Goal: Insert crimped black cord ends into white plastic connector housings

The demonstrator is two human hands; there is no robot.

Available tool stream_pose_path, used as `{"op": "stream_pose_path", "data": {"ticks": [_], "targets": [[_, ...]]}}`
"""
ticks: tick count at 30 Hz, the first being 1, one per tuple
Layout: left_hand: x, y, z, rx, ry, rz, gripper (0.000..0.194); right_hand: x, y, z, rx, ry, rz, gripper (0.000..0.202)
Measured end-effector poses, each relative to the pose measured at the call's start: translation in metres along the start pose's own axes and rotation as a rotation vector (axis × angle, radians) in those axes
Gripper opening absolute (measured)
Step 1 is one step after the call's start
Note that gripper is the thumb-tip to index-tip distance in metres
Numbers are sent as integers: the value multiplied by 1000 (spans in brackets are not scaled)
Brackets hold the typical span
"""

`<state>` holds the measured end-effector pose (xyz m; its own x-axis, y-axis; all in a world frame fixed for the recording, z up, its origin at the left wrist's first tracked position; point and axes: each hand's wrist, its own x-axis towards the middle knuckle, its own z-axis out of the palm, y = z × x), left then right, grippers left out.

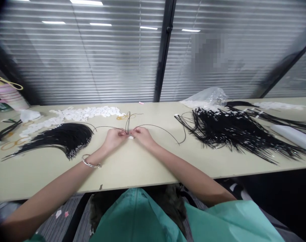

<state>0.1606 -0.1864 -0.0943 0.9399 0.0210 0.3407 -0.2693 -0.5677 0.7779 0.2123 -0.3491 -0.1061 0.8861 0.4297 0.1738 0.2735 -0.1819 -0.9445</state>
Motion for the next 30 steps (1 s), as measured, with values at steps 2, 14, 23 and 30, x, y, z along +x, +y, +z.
{"op": "stream_pose_path", "data": {"ticks": [2,14,23,30], "targets": [[-1,4,-1,37,1,19,16,-3,-2,1,-29,31,-7,20],[-11,14,-4,180,-25,105,16,-12,-3,10,-126,0,-59,24],[-5,6,-2,75,-45,71,16,-10,-3,6,-164,10,-61,27],[-3,-3,2,-28,-15,37,12,-9,-1,6,-145,0,-44,20]]}}
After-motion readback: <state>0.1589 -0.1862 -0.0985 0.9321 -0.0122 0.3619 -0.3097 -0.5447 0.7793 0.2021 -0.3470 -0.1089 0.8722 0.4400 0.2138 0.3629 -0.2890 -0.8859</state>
